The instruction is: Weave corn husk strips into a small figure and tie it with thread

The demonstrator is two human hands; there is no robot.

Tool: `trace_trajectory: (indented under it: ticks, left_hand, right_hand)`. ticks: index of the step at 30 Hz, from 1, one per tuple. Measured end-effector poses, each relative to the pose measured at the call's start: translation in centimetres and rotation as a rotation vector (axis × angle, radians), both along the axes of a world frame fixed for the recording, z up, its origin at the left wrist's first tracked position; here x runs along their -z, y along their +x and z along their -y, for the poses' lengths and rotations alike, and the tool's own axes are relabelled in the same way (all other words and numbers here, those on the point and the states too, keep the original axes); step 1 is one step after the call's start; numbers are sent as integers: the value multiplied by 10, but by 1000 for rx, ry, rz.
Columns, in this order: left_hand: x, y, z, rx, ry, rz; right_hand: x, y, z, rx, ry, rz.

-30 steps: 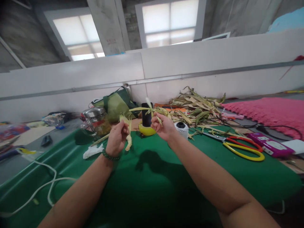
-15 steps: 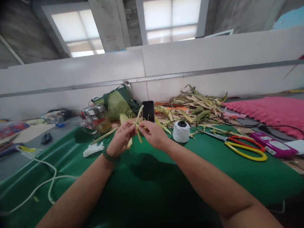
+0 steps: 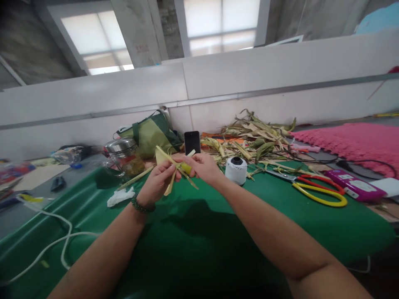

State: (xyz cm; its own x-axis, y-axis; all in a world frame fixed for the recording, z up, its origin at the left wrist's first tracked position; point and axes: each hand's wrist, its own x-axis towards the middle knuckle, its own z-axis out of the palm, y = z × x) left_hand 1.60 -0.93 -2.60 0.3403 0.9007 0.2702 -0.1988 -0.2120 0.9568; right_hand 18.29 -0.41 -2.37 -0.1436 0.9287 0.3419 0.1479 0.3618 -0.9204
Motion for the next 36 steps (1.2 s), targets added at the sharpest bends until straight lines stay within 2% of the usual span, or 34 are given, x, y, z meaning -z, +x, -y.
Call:
trace_trajectory:
  ticks: [3, 6, 10, 14, 16, 20, 23, 25, 27, 29, 32, 34, 36]
  left_hand:
    - [-1, 0, 1, 4, 26, -36]
    - [0, 1, 1, 30, -7, -64]
    - [1, 2, 1, -15, -15, -172]
    - [-4, 3, 4, -15, 90, -266]
    - [-8, 1, 7, -14, 82, -285]
    - [-11, -2, 7, 28, -6, -297]
    - [-9, -3, 4, 77, -111, -227]
    - [-8, -4, 3, 110, -160, -189]
    - [-7, -4, 3, 130, -177, -151]
    - [-6, -5, 2, 120, -159, -120]
    - [-6, -5, 3, 84, -89, -214]
    - [-6, -2, 4, 68, -12, -333]
    - [-4, 3, 6, 63, 76, -422]
  right_hand:
    - [0, -1, -5, -60, -138, -206]
    - [-2, -2, -3, -50, -67, -259]
    - [-3, -2, 4, -36, 90, -91]
    - [0, 0, 4, 105, 263, 38]
    - [1, 2, 3, 141, 261, 37]
    - [1, 5, 1, 128, 216, -6]
    - [-2, 8, -2, 62, 177, -24]
    - [-4, 12, -5, -16, 132, 25]
    - [-6, 17, -10, -37, 110, 68]
    - [-8, 22, -13, 60, 165, 25]
    - [-11, 25, -12, 275, 376, 10]
    - [-12, 23, -7, 269, 446, 159]
    - [-9, 17, -2, 129, 420, 348]
